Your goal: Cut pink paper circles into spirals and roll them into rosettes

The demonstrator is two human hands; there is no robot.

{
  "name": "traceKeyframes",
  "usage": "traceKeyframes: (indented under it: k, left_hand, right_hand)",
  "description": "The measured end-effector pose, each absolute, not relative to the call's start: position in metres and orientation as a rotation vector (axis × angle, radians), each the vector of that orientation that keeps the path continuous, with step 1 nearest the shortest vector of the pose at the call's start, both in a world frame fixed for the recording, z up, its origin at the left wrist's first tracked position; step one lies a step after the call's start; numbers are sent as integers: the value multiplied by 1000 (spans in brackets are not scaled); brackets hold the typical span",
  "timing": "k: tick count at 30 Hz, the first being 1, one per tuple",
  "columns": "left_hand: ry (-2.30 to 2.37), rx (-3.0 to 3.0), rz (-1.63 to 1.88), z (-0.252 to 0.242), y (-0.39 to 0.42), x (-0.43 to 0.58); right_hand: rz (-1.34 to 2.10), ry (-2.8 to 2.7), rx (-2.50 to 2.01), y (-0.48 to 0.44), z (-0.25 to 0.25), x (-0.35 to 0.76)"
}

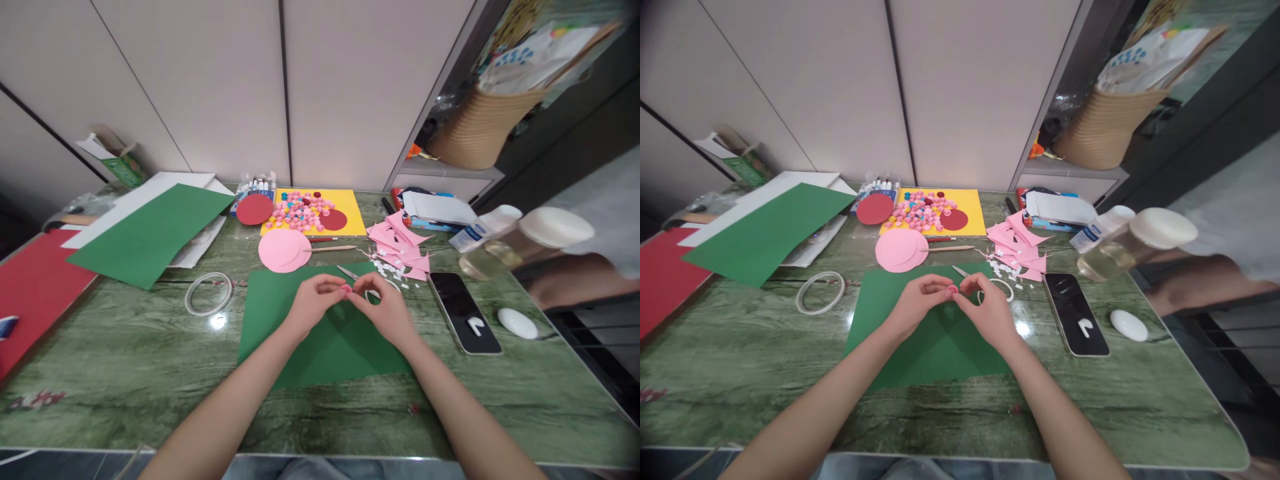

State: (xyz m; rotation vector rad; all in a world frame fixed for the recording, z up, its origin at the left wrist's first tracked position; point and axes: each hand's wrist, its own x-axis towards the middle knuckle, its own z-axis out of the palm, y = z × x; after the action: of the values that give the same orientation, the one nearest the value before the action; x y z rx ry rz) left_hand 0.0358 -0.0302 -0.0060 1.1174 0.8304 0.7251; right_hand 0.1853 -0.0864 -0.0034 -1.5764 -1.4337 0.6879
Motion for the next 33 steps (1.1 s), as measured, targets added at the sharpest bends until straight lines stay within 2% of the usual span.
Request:
traceKeyframes:
  k: [6, 10, 21, 33]
  left_hand:
    - [791, 1106, 707, 0, -33, 37]
    - [820, 1202, 699, 2, -33, 36]
    - [894, 1486, 800, -3, -35, 36]
    - [884, 1414, 783, -5, -36, 36]
  right_hand:
    - [1209, -1140, -1338, -84, -5, 183]
    - [1328, -1084, -1273, -84, -8, 182]
    - [1211, -1139, -1325, -84, -8, 179]
    - [1129, -1230, -1369, -85, -5, 178]
